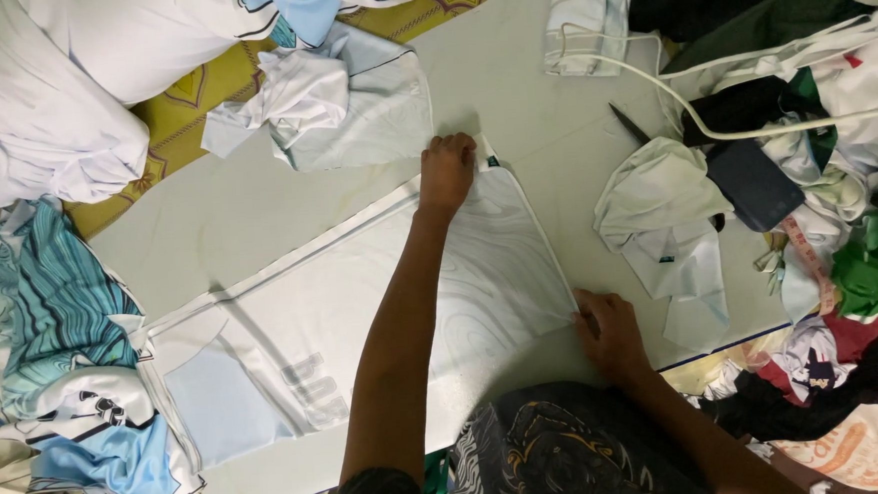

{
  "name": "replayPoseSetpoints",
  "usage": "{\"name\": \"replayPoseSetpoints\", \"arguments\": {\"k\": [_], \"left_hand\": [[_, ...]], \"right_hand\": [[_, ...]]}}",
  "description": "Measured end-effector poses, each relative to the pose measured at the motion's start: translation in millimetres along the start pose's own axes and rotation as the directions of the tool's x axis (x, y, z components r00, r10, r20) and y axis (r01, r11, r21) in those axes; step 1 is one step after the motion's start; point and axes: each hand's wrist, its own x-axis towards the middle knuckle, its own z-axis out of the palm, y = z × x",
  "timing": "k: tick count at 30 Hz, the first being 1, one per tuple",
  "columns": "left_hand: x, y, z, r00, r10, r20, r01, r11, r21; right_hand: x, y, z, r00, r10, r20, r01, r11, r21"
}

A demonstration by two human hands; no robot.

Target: Cutting out garment pieces from a large sheet of printed fabric using scissors and organizing the pieces.

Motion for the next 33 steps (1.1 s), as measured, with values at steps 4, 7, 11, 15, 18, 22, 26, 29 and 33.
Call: {"name": "replayPoseSetpoints", "arguments": {"k": [4, 7, 11, 15, 18, 22, 26, 29, 33], "left_hand": [[-0.1, 2.1, 1.7, 0.999, 0.018, -0.031, -0.017, 1.0, 0.017], [-2.0, 4.4, 3.1, 0.998, 0.038, -0.046, -0.036, 0.998, 0.042], [-11.1, 7.1, 6.7, 0.992, 0.026, -0.124, -0.015, 0.996, 0.089], [-59.8, 26.2, -24.0, 0.97, -0.034, -0.239, 0.034, 0.999, -0.003], [-125.9, 33.9, -30.6, 0.947, -0.102, -0.306, 0.093, 0.995, -0.044], [-238.3, 47.4, -26.7, 0.941, -0.183, -0.283, 0.193, 0.981, 0.007], [-324.5, 67.7, -37.5, 0.88, -0.439, -0.183, 0.461, 0.882, 0.099], [-355.2, 67.5, -36.9, 0.778, -0.617, -0.118, 0.626, 0.777, 0.068], [-360.0, 74.8, -43.2, 0.717, -0.695, -0.05, 0.697, 0.715, 0.048]], "right_hand": [[-0.3, -0.2, 2.9, 0.999, 0.047, 0.016, -0.047, 0.998, -0.029], [0.6, -1.9, 3.5, 0.999, 0.049, 0.014, -0.049, 0.998, -0.039], [-0.8, -1.2, 4.7, 0.999, -0.021, -0.034, 0.018, 0.996, -0.092], [-2.5, 10.7, 11.4, 0.985, -0.132, -0.112, 0.104, 0.969, -0.223], [11.6, -4.4, 11.6, 0.938, -0.318, -0.138, 0.29, 0.938, -0.191], [52.4, -41.9, 27.6, 0.894, -0.439, -0.088, 0.416, 0.886, -0.203], [129.9, -69.9, 64.9, 0.768, -0.63, -0.117, 0.536, 0.731, -0.422], [179.1, -89.1, 80.6, 0.841, -0.537, 0.06, 0.52, 0.775, -0.358], [202.9, -94.8, 74.2, 0.826, -0.532, 0.184, 0.552, 0.701, -0.45]]}}
